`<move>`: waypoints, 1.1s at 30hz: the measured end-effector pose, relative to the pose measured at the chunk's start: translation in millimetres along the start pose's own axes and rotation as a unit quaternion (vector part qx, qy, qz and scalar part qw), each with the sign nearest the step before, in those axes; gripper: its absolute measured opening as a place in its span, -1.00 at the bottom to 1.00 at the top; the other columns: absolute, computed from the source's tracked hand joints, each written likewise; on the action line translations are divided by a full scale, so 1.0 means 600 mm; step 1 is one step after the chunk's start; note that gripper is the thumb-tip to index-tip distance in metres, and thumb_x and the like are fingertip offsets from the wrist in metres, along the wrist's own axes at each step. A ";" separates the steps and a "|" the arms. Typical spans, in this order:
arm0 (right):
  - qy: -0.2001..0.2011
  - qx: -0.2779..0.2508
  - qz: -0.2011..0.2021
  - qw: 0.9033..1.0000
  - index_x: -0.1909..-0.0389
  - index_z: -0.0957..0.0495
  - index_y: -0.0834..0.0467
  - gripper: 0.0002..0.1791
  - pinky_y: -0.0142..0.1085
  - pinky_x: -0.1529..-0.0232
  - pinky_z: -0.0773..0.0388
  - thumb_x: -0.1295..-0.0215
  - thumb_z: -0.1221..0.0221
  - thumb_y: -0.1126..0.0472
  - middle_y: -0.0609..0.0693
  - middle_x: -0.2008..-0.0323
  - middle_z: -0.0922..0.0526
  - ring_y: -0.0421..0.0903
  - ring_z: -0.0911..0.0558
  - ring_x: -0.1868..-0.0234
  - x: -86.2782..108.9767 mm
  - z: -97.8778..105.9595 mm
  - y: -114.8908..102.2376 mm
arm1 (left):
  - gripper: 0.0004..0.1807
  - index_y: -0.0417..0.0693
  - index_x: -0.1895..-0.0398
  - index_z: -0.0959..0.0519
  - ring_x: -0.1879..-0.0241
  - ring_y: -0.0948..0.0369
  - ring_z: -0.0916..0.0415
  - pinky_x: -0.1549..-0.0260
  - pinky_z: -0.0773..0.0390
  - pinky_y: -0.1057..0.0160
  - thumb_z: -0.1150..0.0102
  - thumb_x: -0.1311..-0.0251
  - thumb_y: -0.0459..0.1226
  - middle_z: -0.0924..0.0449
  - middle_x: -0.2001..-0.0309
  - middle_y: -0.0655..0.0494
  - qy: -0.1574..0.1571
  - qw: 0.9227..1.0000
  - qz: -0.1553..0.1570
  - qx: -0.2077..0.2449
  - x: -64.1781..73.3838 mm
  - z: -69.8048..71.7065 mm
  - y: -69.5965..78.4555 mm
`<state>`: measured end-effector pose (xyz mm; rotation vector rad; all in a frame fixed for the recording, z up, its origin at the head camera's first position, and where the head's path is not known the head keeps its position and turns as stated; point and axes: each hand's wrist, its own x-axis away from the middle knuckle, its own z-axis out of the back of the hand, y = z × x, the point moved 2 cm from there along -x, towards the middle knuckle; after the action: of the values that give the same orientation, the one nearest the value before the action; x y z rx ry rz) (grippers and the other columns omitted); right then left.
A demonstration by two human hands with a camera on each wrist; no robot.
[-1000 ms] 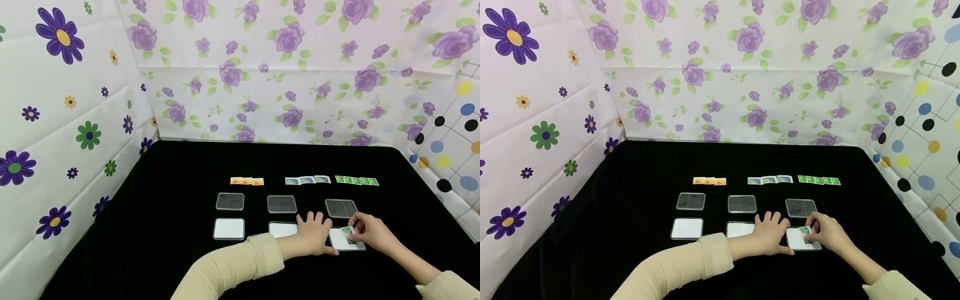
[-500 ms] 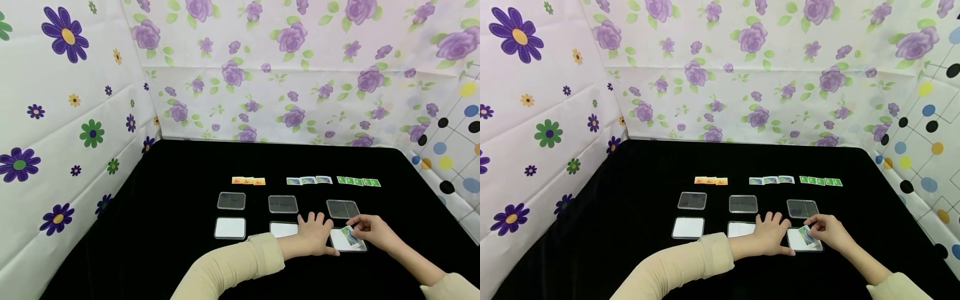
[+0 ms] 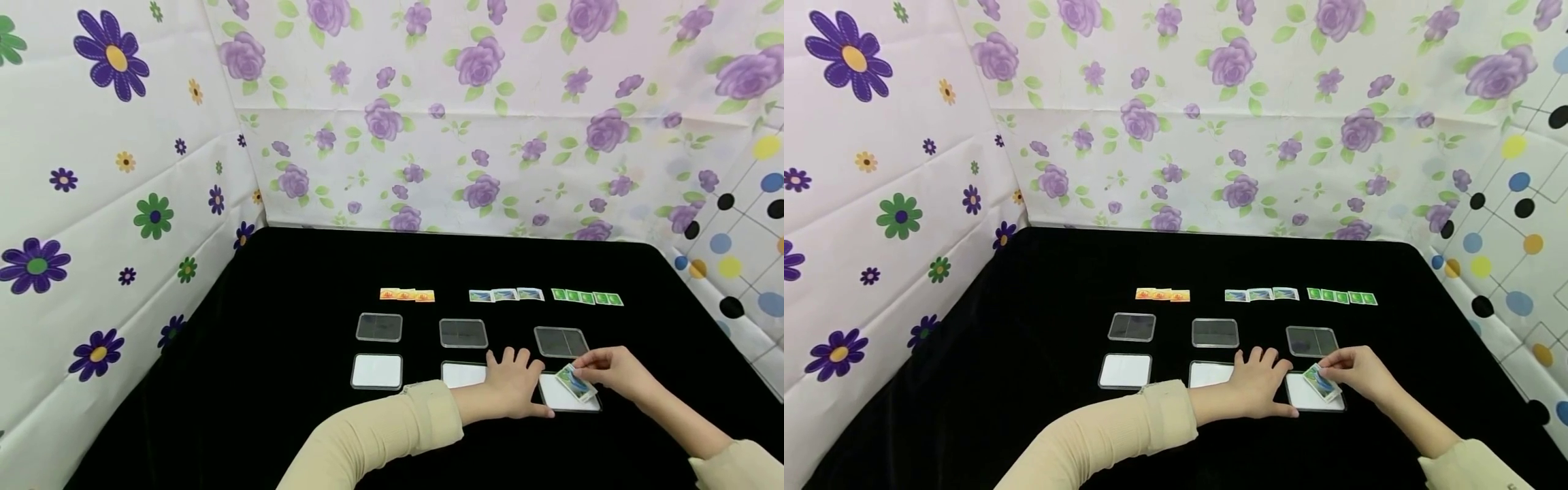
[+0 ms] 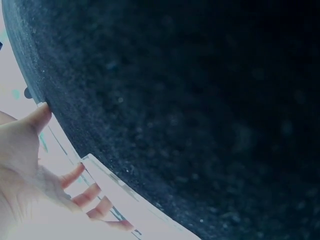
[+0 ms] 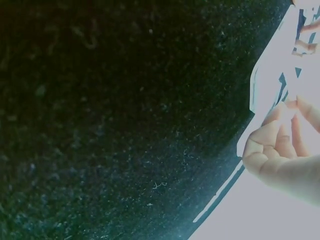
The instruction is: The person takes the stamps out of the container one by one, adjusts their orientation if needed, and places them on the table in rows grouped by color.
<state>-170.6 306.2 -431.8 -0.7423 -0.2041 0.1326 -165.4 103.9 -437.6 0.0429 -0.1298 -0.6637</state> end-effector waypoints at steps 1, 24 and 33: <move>-0.002 -0.001 0.003 1.000 0.26 -0.62 0.34 -0.77 -0.41 0.45 -0.44 -0.21 -0.23 0.22 0.00 0.42 -0.68 -0.35 -0.49 0.49 -0.001 0.000 0.000 | -0.20 0.28 -0.32 -0.25 -0.23 0.21 -0.21 -0.17 -0.33 -0.01 -0.07 -0.02 0.35 -0.26 -0.22 0.25 0.001 1.000 0.000 0.001 0.000 0.000 0.000; -0.069 -0.007 0.079 0.995 0.30 -0.57 0.34 -0.84 -0.42 0.41 -0.45 -0.28 -0.13 0.28 0.02 0.42 -0.61 -0.34 -0.48 0.47 -0.026 0.004 -0.017 | -0.34 0.22 -0.24 -0.36 -0.10 0.25 -0.31 -0.05 -0.39 0.10 -0.10 -0.11 0.25 -0.38 -0.15 0.22 0.031 0.998 -0.040 0.031 0.016 0.006 -0.017; -0.082 -0.010 0.123 0.989 0.30 -0.54 0.32 -0.87 -0.42 0.45 -0.45 -0.30 -0.12 0.29 -0.04 0.42 -0.60 -0.37 -0.47 0.48 -0.031 0.006 -0.015 | -0.44 0.27 -0.14 -0.45 -0.06 0.26 -0.37 -0.07 -0.42 0.08 -0.10 -0.12 0.24 -0.44 -0.06 0.25 0.063 0.997 -0.044 0.001 0.028 0.004 -0.023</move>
<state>-189.4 298.6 -425.7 -0.7761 -0.2699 0.4273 -161.1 82.9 -434.5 0.0920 -0.0070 -0.7478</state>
